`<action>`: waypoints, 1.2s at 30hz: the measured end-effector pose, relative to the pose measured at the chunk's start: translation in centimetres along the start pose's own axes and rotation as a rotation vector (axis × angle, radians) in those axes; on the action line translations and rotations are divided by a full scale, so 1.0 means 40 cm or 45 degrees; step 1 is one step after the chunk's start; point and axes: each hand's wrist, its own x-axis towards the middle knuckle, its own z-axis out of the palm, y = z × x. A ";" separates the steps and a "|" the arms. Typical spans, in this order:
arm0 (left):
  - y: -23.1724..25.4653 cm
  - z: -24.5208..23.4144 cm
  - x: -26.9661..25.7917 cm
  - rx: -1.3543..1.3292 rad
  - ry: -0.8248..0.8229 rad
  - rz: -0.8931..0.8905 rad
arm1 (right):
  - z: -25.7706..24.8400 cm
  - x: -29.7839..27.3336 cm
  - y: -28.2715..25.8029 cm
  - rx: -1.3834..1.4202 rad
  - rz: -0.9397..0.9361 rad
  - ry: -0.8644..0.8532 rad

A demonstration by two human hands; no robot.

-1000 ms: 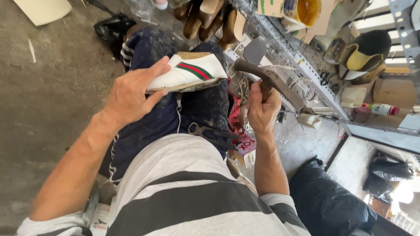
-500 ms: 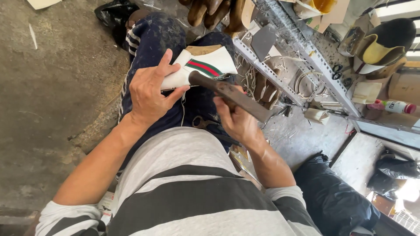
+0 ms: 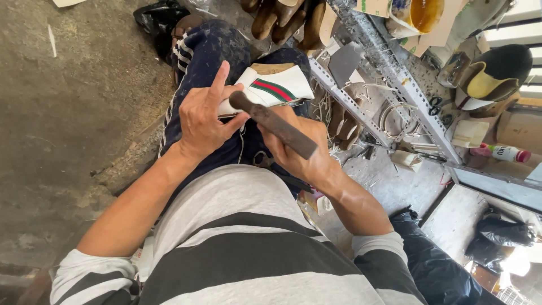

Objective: Shaping a leather shoe upper over a wooden last using lasting pliers and a hammer.

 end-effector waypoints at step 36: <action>0.014 -0.024 -0.043 0.039 -0.053 0.316 | -0.098 -0.093 0.078 0.416 0.480 0.144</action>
